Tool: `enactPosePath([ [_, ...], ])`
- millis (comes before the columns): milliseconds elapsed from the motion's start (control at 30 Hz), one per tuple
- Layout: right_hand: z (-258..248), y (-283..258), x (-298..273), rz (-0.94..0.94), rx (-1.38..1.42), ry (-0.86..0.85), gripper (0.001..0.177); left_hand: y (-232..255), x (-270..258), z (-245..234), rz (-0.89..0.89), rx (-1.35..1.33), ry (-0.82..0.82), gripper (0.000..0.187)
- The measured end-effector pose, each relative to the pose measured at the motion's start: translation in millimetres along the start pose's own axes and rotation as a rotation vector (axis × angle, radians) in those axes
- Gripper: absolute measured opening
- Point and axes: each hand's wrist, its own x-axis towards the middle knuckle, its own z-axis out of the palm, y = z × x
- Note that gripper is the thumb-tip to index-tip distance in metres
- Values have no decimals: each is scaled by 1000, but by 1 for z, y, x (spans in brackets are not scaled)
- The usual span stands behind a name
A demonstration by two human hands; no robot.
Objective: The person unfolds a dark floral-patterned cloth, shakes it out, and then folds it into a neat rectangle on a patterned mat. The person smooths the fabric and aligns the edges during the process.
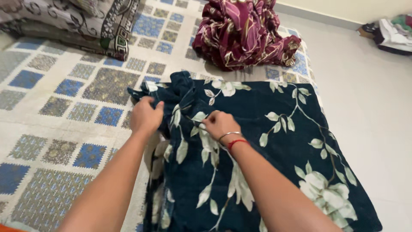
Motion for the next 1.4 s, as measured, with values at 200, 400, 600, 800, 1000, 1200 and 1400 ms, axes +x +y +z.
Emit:
enactPosePath([
  [200,46,-80,-67,163,-111,-38,106,-64,-14,17,-515,-299,-579,79],
  [400,74,-115,-88,360,-114,-115,156,-63,-19,42,-650,-709,-1082,94],
  [600,83,-92,-104,163,114,20,167,-41,-27,22,-571,-857,-1301,74],
  [800,64,-148,-139,546,-203,-52,165,-40,-40,39,-589,-947,-1610,59],
  [1000,83,-142,-154,567,-20,82,116,-24,-35,-1,-487,-694,-1322,69],
  [1200,31,-64,-122,289,43,-156,63,-12,-49,-42,-449,-513,-1062,114],
  [1400,9,-77,-145,301,87,-522,75,-2,-59,1,-332,-674,-640,169],
])
